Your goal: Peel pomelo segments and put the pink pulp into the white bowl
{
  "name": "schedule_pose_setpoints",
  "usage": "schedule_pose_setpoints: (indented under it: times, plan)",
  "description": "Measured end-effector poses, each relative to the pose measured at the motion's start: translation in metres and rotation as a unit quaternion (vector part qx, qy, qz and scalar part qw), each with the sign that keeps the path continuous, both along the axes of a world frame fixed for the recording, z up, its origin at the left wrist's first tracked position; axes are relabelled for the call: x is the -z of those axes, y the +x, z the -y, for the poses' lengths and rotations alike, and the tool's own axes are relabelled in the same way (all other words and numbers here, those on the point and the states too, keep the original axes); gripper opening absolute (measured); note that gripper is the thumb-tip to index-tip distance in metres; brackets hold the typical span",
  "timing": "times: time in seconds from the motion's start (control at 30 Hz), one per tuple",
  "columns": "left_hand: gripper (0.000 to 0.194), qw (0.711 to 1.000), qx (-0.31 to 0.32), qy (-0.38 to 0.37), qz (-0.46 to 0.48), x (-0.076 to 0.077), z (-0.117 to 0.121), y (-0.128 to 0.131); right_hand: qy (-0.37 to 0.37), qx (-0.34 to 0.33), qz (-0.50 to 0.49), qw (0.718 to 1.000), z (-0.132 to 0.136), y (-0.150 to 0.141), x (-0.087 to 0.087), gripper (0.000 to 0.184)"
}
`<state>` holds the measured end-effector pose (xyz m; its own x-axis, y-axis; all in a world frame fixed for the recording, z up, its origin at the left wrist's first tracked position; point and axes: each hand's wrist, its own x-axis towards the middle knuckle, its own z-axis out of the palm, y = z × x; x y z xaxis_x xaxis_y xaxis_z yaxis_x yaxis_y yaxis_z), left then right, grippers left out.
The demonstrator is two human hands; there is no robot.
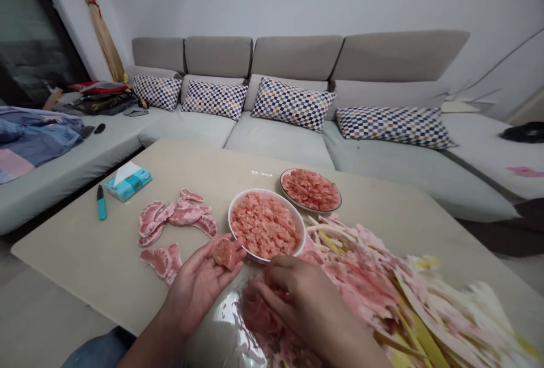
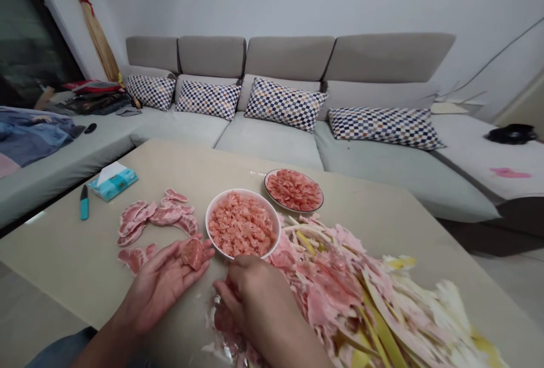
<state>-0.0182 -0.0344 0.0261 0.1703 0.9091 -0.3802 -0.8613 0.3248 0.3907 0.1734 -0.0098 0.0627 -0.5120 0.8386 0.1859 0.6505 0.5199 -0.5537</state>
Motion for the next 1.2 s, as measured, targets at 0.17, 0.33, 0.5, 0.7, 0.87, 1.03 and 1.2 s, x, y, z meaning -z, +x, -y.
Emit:
schedule_pose_setpoints:
  times: [0.17, 0.33, 0.5, 0.7, 0.87, 1.03, 1.2]
  plan:
    - [0.042, 1.000, -0.010, 0.008, 0.008, -0.003, 0.000, 0.002, 0.000, -0.040, 0.126, 0.991, 0.003, -0.004, 0.002, 0.016]
    - [0.048, 1.000, -0.014, 0.008, 0.007, -0.002, 0.000, 0.003, -0.006, -0.050, 0.152, 0.987, 0.004, -0.004, 0.010, 0.031]
    - [0.048, 1.000, -0.012, 0.025, 0.011, -0.003, 0.000, 0.005, 0.033, -0.028, 0.062, 0.997, 0.006, -0.015, 0.010, 0.020]
    - [0.043, 0.998, 0.025, 0.058, 0.014, -0.002, 0.003, 0.007, 0.090, -0.041, -0.006, 0.995, 0.000, -0.033, 0.023, 0.027]
    - [0.037, 0.994, 0.032, 0.099, -0.034, 0.002, 0.005, 0.007, 0.047, -0.040, -0.111, 0.992, -0.010, -0.026, 0.021, 0.024]
    - [0.033, 0.966, -0.018, 0.121, -0.227, 0.006, 0.007, 0.006, -0.066, -0.051, -0.183, 0.980, -0.011, -0.021, 0.009, 0.020]
    - [0.020, 0.941, -0.041, 0.148, -0.302, 0.007, 0.007, 0.006, -0.094, -0.037, -0.194, 0.976, -0.010, -0.023, 0.012, 0.029]
